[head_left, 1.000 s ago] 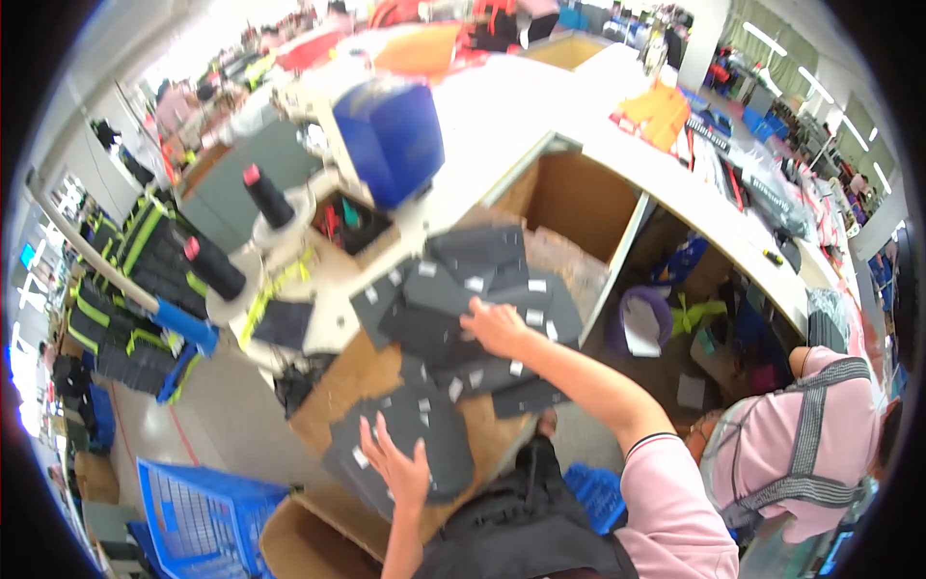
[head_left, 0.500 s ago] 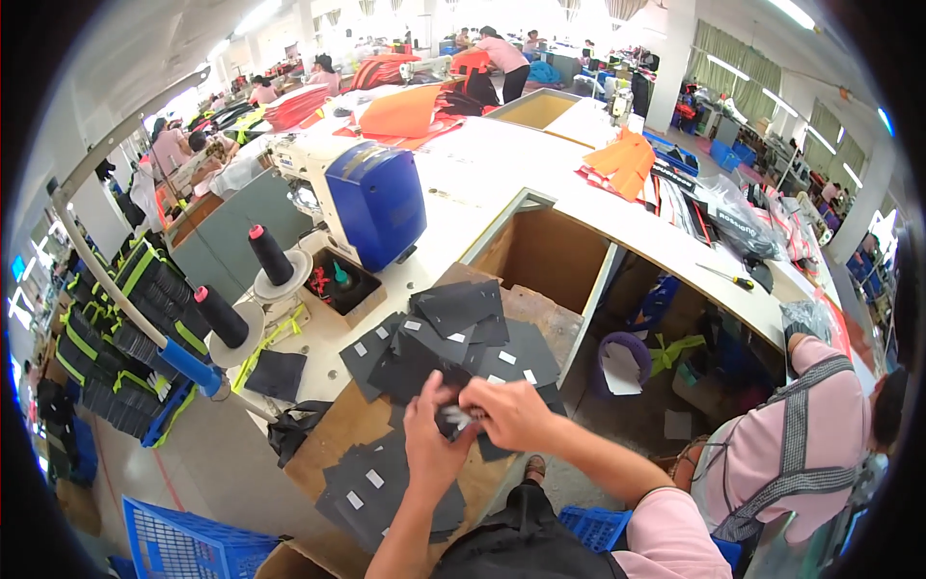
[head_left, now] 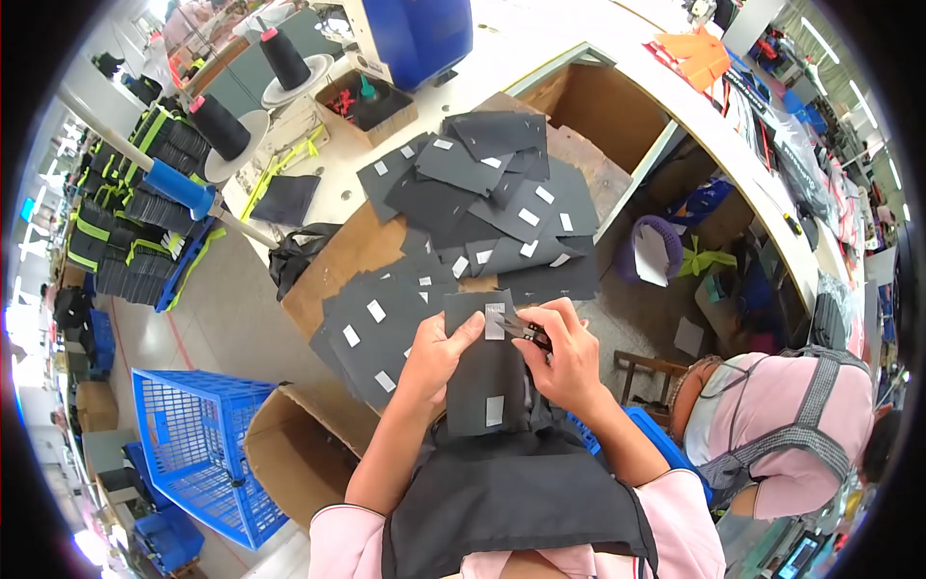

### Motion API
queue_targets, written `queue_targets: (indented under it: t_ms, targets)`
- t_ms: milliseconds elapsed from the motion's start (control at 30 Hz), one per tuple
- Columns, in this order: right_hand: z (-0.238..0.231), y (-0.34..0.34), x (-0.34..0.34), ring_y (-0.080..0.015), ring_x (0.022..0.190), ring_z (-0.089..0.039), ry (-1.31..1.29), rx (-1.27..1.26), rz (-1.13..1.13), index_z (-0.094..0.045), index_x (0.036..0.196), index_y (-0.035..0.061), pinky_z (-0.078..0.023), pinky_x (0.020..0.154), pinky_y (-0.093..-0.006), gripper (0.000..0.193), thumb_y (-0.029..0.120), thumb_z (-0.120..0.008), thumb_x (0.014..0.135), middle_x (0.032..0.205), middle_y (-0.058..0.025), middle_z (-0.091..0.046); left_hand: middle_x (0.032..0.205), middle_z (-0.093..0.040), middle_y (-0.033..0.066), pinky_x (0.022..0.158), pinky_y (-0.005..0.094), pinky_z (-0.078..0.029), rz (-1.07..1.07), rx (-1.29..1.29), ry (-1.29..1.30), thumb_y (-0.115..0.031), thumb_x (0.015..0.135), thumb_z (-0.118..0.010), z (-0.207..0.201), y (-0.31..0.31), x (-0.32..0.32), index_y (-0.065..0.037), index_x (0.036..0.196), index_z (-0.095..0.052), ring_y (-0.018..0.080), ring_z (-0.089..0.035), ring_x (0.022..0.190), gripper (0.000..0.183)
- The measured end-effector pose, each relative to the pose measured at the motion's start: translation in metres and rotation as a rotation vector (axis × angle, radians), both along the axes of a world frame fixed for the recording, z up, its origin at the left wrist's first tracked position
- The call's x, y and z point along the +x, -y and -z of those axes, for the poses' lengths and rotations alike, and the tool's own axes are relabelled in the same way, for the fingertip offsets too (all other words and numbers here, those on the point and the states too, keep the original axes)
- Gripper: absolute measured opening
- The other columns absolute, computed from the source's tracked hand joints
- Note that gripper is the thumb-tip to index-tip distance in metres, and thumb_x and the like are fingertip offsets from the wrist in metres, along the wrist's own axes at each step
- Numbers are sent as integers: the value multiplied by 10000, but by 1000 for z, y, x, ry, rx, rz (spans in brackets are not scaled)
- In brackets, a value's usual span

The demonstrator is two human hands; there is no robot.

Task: Trimming small black fabric pieces with scissors at a manufacturing station.

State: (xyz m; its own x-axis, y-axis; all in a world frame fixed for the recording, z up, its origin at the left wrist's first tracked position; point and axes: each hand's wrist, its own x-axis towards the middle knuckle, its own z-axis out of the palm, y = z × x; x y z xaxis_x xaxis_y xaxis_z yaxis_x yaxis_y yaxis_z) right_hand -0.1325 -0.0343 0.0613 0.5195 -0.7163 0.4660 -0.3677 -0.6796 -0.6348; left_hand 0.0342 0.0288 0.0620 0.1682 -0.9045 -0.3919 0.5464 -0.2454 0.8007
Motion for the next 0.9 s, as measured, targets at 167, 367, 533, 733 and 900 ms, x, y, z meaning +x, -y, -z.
queue_targets:
  t_ms: [167, 367, 533, 733, 900]
  targets:
    - [4, -7, -9, -246, 637, -561, -34, -46, 11, -575, 1017, 80, -426, 556, -343, 303, 91, -676, 732, 878, -70, -542, 913, -628, 49, 671, 243, -482, 3, -2, 93, -176, 904, -582, -1, -9, -10, 25, 1018, -590, 95, -575, 777, 230]
    - [8, -8, -5, -241, 620, -557, 13, -20, 26, -585, 1002, 81, -435, 536, -335, 291, 93, -686, 730, 849, -67, -541, 899, -624, 48, 658, 241, -478, 11, 19, 195, -174, 894, -592, -6, -10, -11, 29, 1020, -583, 91, -570, 762, 239]
    - [11, -9, 0, -223, 590, -550, 117, 212, -10, -614, 948, 58, -435, 518, -286, 248, 34, -688, 712, 796, -85, -548, 890, -623, 51, 649, 240, -481, 14, 64, 213, -167, 887, -596, -3, -13, -6, 29, 1017, -582, 94, -573, 740, 236]
    - [14, -6, -6, -224, 624, -549, -14, -60, 29, -637, 906, 113, -417, 572, -323, 243, 60, -695, 676, 712, -44, -522, 900, -620, 44, 694, 260, -481, 56, 75, 379, -82, 847, -603, 0, -9, -7, 23, 1038, -582, 114, -579, 774, 220]
    - [19, -16, -21, -220, 663, -577, 87, 134, 127, -629, 928, 142, -408, 692, -389, 235, 110, -686, 702, 750, -23, -519, 1120, -598, 105, 929, 300, -411, 106, -49, 349, -35, 822, -592, 4, -4, -13, -10, 1209, -537, 198, -565, 1026, 391]
